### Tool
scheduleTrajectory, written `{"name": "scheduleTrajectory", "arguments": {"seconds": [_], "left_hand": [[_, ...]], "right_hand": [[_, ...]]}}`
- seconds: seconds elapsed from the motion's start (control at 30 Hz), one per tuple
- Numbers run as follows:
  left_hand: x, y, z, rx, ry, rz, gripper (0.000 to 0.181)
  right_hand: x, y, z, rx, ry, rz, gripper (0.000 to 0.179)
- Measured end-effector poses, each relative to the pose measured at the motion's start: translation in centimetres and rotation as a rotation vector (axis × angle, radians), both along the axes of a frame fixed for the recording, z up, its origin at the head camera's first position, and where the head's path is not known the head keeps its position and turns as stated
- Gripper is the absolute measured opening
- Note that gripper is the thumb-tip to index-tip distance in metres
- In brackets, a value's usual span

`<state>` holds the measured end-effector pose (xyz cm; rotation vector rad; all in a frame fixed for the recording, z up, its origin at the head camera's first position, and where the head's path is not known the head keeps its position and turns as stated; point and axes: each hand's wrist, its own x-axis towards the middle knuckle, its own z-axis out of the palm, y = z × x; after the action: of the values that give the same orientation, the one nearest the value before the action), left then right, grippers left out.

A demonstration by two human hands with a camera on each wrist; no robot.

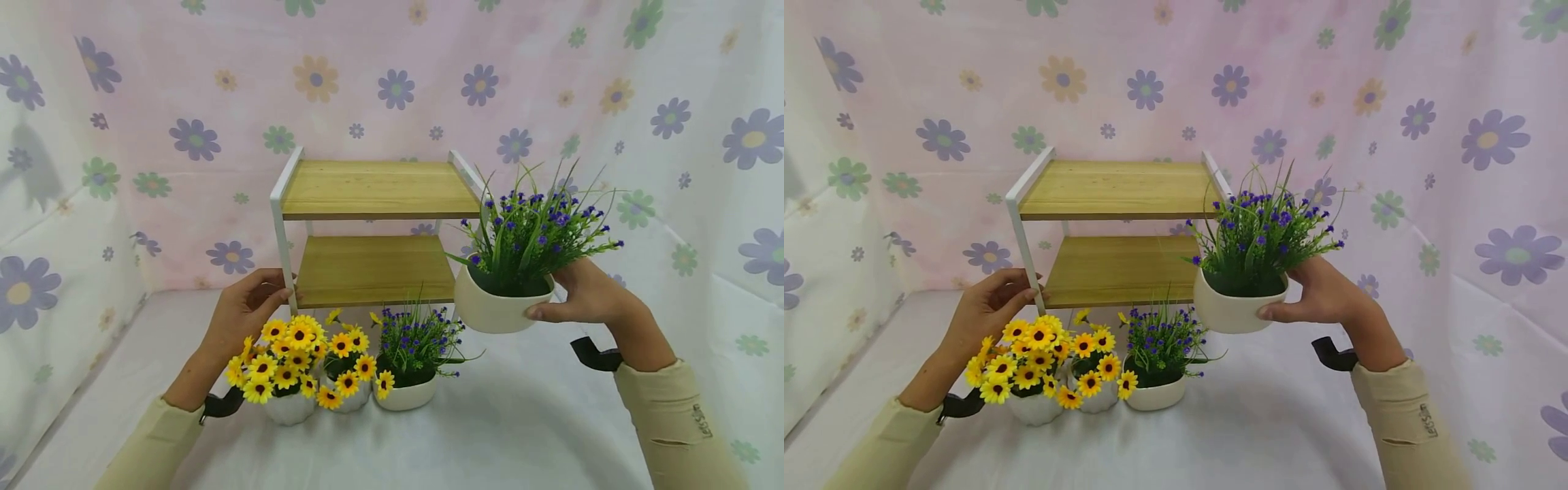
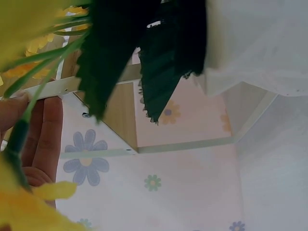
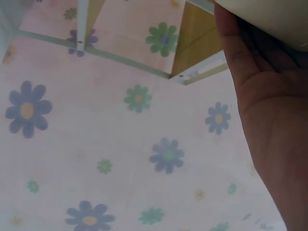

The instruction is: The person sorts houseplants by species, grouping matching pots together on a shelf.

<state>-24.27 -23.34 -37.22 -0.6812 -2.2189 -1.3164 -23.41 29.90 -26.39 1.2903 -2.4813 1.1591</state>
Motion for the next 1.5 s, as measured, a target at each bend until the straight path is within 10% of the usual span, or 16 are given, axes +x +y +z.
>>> {"name": "scheduleTrajectory", "arguments": {"seconds": [0.33, 0.73, 1.5], "left_hand": [[0.0, -0.1, -0.1, 0.015, 0.006, -0.031, 0.031], [0.1, -0.3, 0.0, 0.011, 0.0, -0.021, 0.033], [0.0, -0.1, -0.1, 0.014, 0.015, -0.027, 0.033]], "right_hand": [[-0.4, -2.3, 4.5, 0.011, -0.041, 0.039, 0.11], [-3.3, -5.5, 8.6, -0.215, -0.093, 0.227, 0.088], [-8.9, -8.0, 8.8, -0.282, -0.117, 0.096, 0.051]]}}
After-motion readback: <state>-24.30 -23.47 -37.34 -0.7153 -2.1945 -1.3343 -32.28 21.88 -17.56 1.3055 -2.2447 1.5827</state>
